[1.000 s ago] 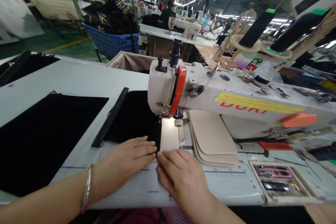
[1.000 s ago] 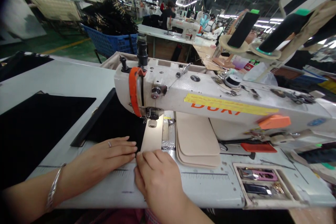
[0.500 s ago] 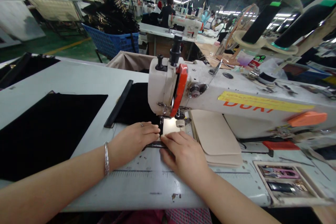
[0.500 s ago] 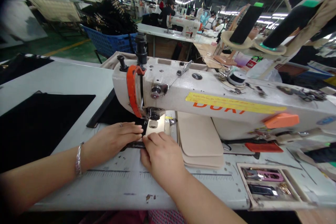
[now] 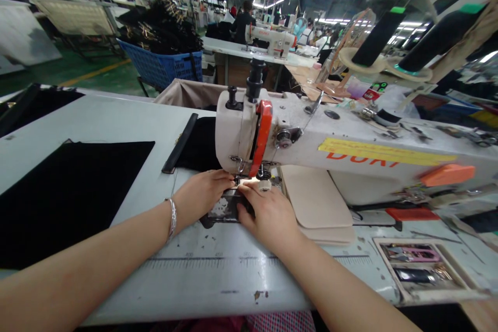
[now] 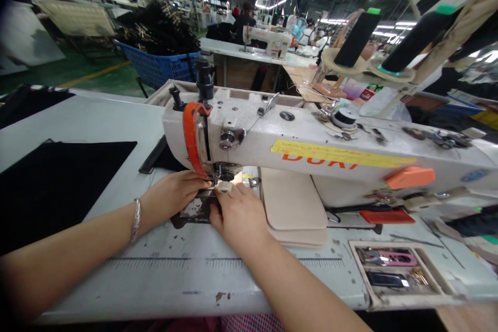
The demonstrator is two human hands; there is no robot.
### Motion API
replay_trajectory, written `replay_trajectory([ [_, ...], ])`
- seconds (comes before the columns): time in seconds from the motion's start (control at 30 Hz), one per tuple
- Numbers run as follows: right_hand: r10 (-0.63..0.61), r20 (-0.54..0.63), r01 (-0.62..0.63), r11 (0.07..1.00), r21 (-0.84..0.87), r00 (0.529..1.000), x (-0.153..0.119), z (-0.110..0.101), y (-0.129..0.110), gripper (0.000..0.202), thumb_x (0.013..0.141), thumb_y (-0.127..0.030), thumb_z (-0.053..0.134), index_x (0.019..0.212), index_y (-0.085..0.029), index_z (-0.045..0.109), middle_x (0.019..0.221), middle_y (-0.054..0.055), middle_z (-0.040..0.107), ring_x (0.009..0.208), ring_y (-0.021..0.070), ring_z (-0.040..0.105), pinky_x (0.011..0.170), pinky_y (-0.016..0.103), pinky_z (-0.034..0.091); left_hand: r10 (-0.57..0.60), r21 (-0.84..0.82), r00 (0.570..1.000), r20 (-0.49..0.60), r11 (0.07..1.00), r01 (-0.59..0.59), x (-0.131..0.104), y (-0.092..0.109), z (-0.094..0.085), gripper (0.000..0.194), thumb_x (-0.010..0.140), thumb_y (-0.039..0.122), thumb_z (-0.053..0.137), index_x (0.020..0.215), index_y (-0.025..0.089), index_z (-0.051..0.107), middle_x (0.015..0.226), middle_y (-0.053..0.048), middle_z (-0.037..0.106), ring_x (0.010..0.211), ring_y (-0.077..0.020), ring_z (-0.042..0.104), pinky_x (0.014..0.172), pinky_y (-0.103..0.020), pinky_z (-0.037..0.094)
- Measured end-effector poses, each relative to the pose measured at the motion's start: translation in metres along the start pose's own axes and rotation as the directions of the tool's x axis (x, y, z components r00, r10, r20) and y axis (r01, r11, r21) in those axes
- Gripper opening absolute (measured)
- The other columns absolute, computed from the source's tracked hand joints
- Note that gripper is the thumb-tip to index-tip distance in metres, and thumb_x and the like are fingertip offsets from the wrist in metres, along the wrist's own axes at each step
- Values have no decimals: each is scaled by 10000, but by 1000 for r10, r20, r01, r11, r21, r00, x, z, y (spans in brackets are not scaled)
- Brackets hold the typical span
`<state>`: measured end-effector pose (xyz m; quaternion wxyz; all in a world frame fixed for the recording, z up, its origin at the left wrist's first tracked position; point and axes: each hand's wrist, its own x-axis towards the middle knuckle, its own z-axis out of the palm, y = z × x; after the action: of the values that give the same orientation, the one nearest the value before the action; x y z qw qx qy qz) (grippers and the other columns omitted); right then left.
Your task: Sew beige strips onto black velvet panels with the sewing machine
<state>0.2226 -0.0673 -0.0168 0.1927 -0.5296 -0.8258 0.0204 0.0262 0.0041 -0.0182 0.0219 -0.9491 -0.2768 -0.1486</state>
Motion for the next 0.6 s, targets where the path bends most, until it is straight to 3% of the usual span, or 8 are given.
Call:
replay_trajectory([
  [0.37, 14, -34, -14, 1000, 10, 999, 0, 2, -1, 303, 923, -266, 561, 1213, -196, 612, 1156, 71, 652, 1097, 263, 557, 966, 395, 428, 16, 33, 999, -50, 999, -15, 2, 2, 0, 308, 901, 1, 483, 1064, 134, 708, 1095, -51, 731, 1135, -164, 626, 1066, -268, 451],
  [0.6, 24, -42, -25, 1000, -9, 999, -1, 2, -3, 286, 923, -275, 556, 1191, -200, 621, 1127, 74, 659, 1069, 266, 562, 935, 398, 436, -23, 23, 999, -27, 999, 24, 0, 1, 0, 320, 903, 2, 472, 1061, 139, 714, 1103, -50, 731, 1130, -152, 632, 1061, -257, 464],
])
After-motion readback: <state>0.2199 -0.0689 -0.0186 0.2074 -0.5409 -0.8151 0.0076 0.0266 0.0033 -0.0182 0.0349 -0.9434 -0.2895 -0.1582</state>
